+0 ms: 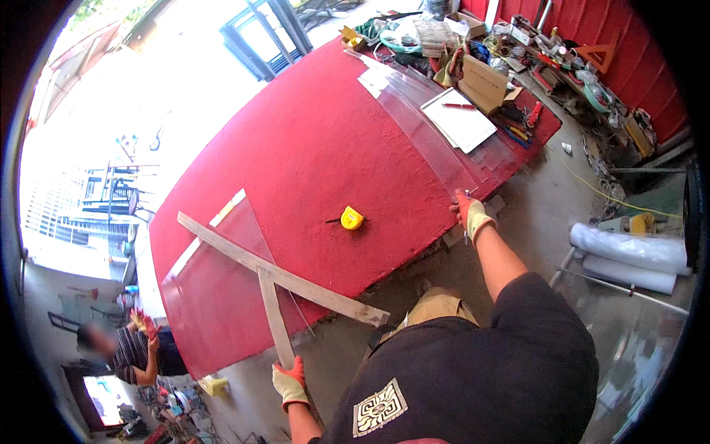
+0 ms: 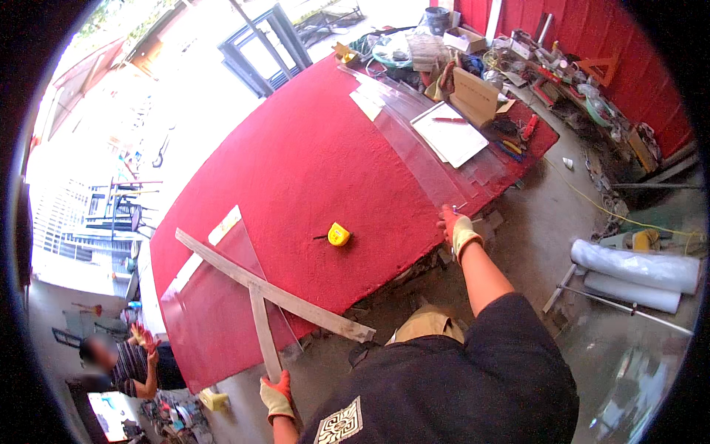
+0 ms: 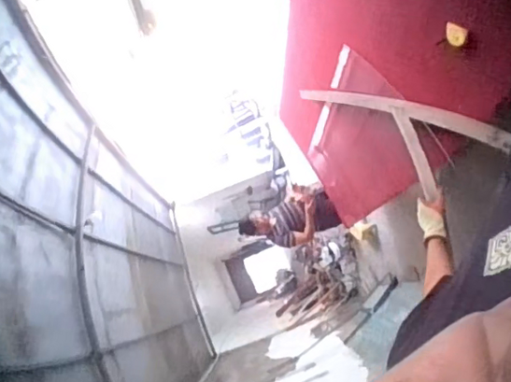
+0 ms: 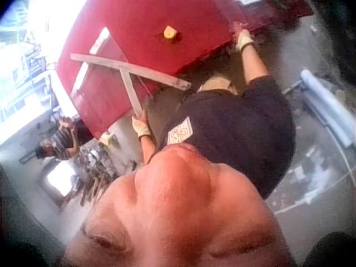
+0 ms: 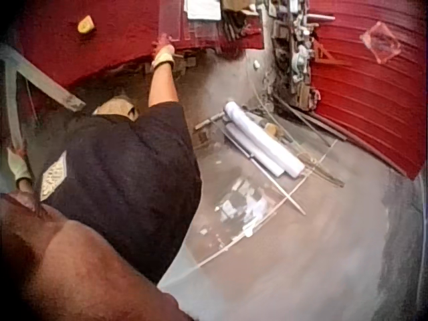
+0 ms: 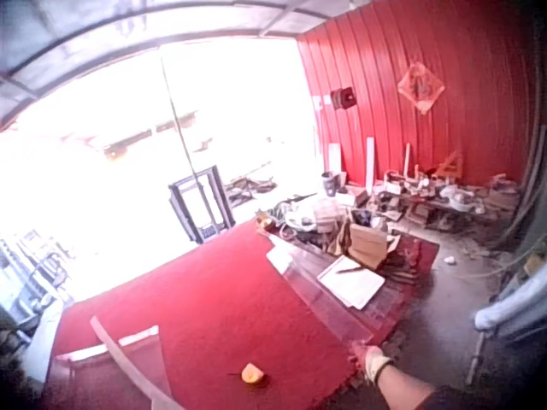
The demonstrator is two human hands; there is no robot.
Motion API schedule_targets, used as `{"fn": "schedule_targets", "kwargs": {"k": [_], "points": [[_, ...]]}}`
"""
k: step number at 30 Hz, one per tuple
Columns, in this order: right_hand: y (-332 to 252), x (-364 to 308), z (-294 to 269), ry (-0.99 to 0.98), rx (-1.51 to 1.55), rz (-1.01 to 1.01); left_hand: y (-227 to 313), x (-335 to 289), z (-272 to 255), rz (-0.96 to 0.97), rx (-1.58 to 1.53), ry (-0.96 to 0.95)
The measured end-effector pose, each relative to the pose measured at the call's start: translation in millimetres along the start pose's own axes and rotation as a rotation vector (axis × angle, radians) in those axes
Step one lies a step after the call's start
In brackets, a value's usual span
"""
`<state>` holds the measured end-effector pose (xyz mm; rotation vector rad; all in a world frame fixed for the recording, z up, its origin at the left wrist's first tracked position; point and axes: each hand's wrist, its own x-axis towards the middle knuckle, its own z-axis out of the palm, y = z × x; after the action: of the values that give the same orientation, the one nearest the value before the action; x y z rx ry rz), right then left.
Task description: The person measures a glass sheet with a tape measure, marks it using a pen and a wooden square, and then scores the glass along the square's edge.
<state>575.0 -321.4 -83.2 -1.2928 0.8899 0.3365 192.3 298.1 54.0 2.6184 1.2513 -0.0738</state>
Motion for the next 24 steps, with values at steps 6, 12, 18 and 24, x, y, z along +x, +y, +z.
{"fn": "schedule_targets", "kwargs": {"k": [6, 12, 18, 24], "points": [[30.1, -13.4, -22.3, 0.105, -0.122, -0.074, 13.0, -65.5, -1.3, -0.015, -0.063, 0.076], [54.3, -43.3, -25.0, -0.343, 0.014, -0.166, 37.5, -111.2, 3.9, 0.045, -0.209, 0.149], [32.9, -172.2, 45.9, -0.844, -0.003, -0.019, 52.2, -174.4, 21.8, 0.171, -0.435, 0.237], [16.1, -250.3, 60.1, -0.850, -0.745, -0.926, 93.0, -211.5, 17.1, 0.241, -0.721, 0.169]]}}
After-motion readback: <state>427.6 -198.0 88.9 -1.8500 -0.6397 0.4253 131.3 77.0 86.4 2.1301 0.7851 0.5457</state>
